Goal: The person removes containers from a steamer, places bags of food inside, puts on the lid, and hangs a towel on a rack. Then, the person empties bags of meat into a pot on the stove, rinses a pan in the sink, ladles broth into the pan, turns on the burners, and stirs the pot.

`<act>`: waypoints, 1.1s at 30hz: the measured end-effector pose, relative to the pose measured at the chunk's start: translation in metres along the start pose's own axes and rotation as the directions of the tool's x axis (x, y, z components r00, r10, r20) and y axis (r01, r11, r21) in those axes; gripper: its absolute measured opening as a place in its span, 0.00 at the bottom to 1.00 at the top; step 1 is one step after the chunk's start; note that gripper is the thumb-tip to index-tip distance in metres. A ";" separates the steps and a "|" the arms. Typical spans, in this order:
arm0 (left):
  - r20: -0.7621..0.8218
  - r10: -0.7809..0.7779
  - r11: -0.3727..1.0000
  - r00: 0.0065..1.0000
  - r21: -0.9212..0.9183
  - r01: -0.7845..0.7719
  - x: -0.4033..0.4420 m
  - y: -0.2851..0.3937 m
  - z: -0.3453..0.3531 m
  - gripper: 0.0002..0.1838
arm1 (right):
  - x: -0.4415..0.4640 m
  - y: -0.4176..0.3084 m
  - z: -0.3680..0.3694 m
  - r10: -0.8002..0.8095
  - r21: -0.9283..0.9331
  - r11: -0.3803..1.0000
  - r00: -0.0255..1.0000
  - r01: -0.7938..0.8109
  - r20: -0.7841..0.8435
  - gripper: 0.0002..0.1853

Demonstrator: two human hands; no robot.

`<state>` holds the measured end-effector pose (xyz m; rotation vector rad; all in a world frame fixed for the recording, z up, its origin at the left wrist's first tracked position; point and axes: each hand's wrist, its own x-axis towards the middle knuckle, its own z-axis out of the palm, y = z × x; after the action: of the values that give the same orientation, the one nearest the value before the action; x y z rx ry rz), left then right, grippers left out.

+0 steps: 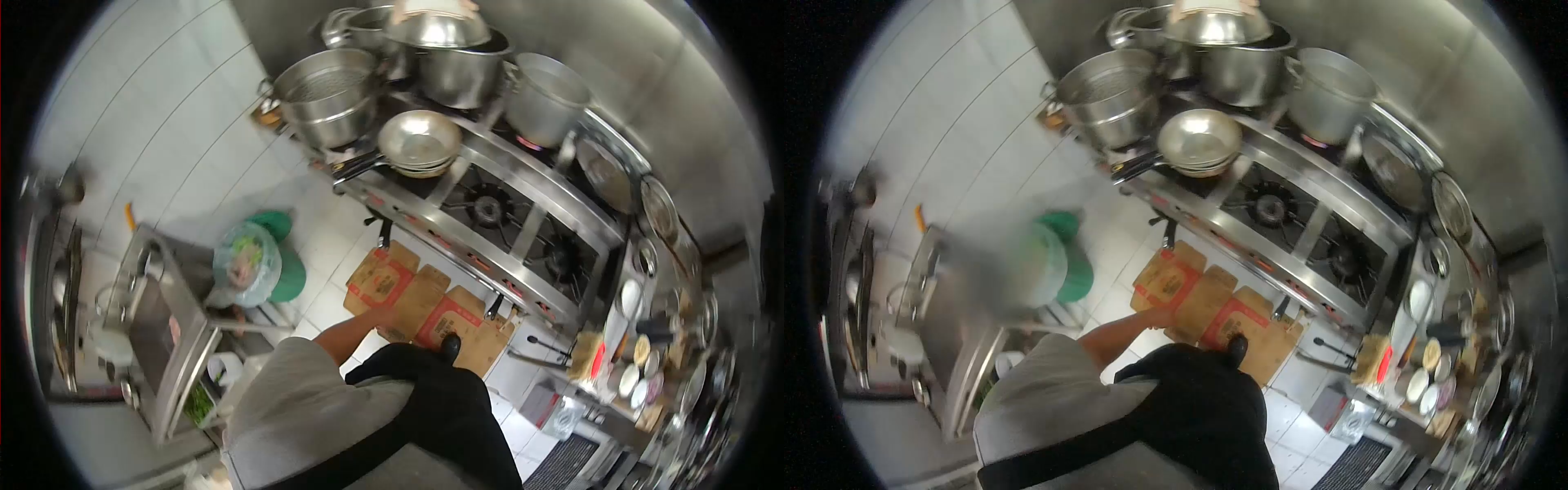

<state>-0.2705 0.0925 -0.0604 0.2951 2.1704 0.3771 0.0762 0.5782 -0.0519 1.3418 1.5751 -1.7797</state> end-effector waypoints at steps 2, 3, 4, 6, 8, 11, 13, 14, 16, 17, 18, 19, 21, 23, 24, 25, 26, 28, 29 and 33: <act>-0.065 -0.077 0.989 0.995 -0.129 0.068 -0.015 -0.011 0.002 0.22 | 0.024 -0.048 0.001 -0.005 -0.032 0.999 0.998 0.007 0.056 0.30; -0.112 -0.132 0.979 0.985 -0.174 0.111 -0.010 -0.023 0.009 0.22 | 0.035 -0.073 0.004 -0.005 -0.056 0.998 0.996 0.011 0.094 0.29; -0.123 -0.193 0.946 0.973 -0.288 0.151 -0.025 -0.022 0.007 0.22 | 0.047 -0.096 0.008 -0.006 -0.081 0.997 0.991 0.016 0.132 0.29; -0.118 -0.311 0.835 0.943 -0.508 0.212 -0.076 -0.005 -0.007 0.23 | 0.070 -0.136 0.019 0.003 -0.148 0.988 0.976 0.030 0.217 0.29; -0.110 -0.363 0.812 0.925 -0.524 0.256 -0.074 -0.024 0.014 0.24 | 0.086 -0.174 0.034 0.034 -0.225 0.974 0.951 0.038 0.308 0.29; -0.120 -0.458 0.678 0.881 -0.687 0.260 -0.091 -0.039 0.062 0.29 | 0.096 -0.227 0.058 0.121 -0.320 0.947 0.893 0.027 0.434 0.28; -0.183 -0.475 0.582 0.861 -0.799 0.152 -0.086 -0.058 0.115 0.30 | 0.099 -0.258 0.076 0.188 -0.393 0.919 0.862 0.015 0.471 0.28; -0.189 -0.497 0.551 0.847 -0.823 0.139 -0.094 -0.054 0.130 0.30 | 0.191 -0.256 0.069 0.165 -0.570 0.801 0.849 0.182 0.502 0.26; -0.164 -0.606 0.428 0.778 -0.892 0.146 -0.131 -0.052 0.178 0.29 | 0.183 -0.305 0.128 0.208 -0.723 0.635 0.841 0.272 0.499 0.24; -0.032 -0.666 0.209 0.745 -0.967 0.145 -0.156 -0.042 0.192 0.30 | 0.179 -0.321 0.157 0.250 -0.781 0.550 0.834 0.295 0.492 0.22; 0.038 -0.684 0.037 0.729 -0.995 0.088 -0.163 -0.047 0.225 0.31 | 0.174 -0.334 0.189 0.284 -0.821 0.472 0.826 0.321 0.486 0.21; 0.140 -0.678 -0.140 0.721 -0.988 0.060 -0.158 -0.057 0.262 0.31 | 0.166 -0.345 0.220 0.314 -0.850 0.395 0.818 0.349 0.482 0.20; 0.162 -0.820 -0.197 0.549 -0.980 -0.004 -0.185 -0.049 0.305 0.31 | 0.157 -0.358 0.283 0.364 -0.877 0.265 0.800 0.402 0.476 0.18; 0.031 -0.912 -0.080 0.409 -0.991 -0.105 -0.191 -0.038 0.358 0.30 | 0.147 -0.364 0.347 0.409 -0.875 0.157 0.777 0.457 0.479 0.15; 0.173 -0.945 -0.250 0.279 -0.929 -0.271 -0.214 -0.011 0.354 0.27 | 0.141 -0.362 0.379 0.429 -0.867 0.123 0.761 0.484 0.486 0.14; 0.328 -0.931 -0.364 0.159 -0.819 -0.444 -0.251 0.016 0.335 0.25 | 0.136 -0.359 0.411 0.445 -0.853 0.102 0.743 0.512 0.499 0.13; 0.365 -0.931 -0.311 0.011 -0.775 -0.550 -0.271 0.032 0.336 0.23 | 0.130 -0.354 0.443 0.465 -0.841 0.085 0.725 0.535 0.508 0.12; 0.450 -0.852 -0.144 -0.268 -0.693 -0.706 -0.300 0.068 0.337 0.19 | 0.119 -0.349 0.507 0.483 -0.811 0.075 0.690 0.580 0.539 0.11; 0.503 -0.759 -0.067 -0.414 -0.692 -0.719 -0.332 0.090 0.335 0.15 | 0.111 -0.342 0.537 0.486 -0.794 0.058 0.677 0.605 0.552 0.10; 0.463 -0.124 -0.117 -0.878 -0.885 -0.450 -0.465 0.172 0.357 0.16 | 0.088 -0.301 0.651 0.650 -0.488 -0.228 0.505 0.842 0.568 0.15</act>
<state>0.3007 0.1490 0.1474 2.0313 -0.5886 0.1565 -0.4551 0.0892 -0.0350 -0.7891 1.5370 -0.1590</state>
